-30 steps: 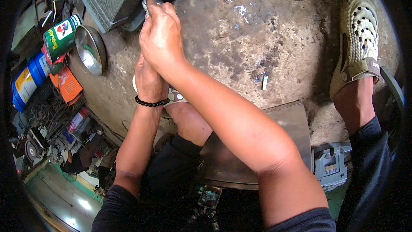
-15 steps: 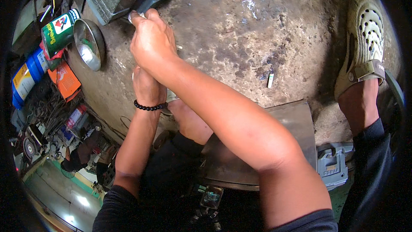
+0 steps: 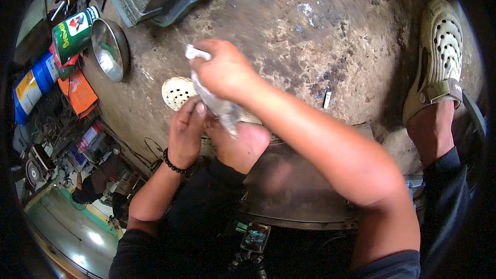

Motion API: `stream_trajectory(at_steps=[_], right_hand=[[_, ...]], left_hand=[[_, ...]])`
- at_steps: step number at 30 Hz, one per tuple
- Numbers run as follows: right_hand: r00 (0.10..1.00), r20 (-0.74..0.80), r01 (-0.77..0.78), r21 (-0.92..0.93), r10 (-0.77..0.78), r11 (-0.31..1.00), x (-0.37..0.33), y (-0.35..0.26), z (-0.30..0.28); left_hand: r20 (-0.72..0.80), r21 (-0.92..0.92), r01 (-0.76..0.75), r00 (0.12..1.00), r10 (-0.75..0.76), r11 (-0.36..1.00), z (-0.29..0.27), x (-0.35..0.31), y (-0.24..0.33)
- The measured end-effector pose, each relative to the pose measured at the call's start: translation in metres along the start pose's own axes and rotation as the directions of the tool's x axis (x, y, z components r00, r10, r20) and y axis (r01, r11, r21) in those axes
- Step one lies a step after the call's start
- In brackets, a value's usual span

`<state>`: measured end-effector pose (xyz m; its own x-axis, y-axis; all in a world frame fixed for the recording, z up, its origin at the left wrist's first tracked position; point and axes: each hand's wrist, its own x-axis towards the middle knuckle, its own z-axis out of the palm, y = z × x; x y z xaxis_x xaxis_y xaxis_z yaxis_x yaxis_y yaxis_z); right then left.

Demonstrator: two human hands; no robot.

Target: The person paints a metal vise with a brush using paint from a small container, then wipes the vise with a cloth. The person repeats the painting and wiping actions on the same vise multiple times.

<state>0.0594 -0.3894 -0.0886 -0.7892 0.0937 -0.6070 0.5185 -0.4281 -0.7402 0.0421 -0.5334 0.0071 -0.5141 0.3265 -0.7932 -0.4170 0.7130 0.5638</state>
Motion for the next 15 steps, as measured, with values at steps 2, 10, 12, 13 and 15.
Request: stream_trajectory(at_steps=[2, 10, 12, 13, 15], right_hand=[[0.965, 0.205, -0.220, 0.304, 0.162, 0.927, -0.004, 0.004, -0.015], [0.887, 0.434, -0.378, 0.489, 0.157, 0.786, -0.028, 0.008, -0.044], [0.879, 0.447, -0.398, 0.497, 0.165, 0.772, -0.027, 0.008, -0.045], [0.876, 0.468, -0.389, 0.534, 0.121, 0.750, -0.027, 0.009, -0.045], [0.866, 0.494, -0.393, 0.587, 0.072, 0.708, -0.026, 0.012, -0.046]], left_hand=[[0.059, -0.028, 0.084, 0.995, -0.082, 0.996, -0.001, -0.008, -0.003], [0.279, -0.065, 0.122, 0.955, -0.100, 0.990, 0.020, 0.002, -0.012], [0.329, 0.028, 0.066, 0.942, -0.071, 0.997, 0.018, 0.006, -0.005], [0.356, 0.084, 0.047, 0.932, -0.074, 0.995, 0.016, 0.008, -0.001], [0.372, 0.277, -0.023, 0.924, -0.086, 0.961, 0.005, 0.010, 0.009]])
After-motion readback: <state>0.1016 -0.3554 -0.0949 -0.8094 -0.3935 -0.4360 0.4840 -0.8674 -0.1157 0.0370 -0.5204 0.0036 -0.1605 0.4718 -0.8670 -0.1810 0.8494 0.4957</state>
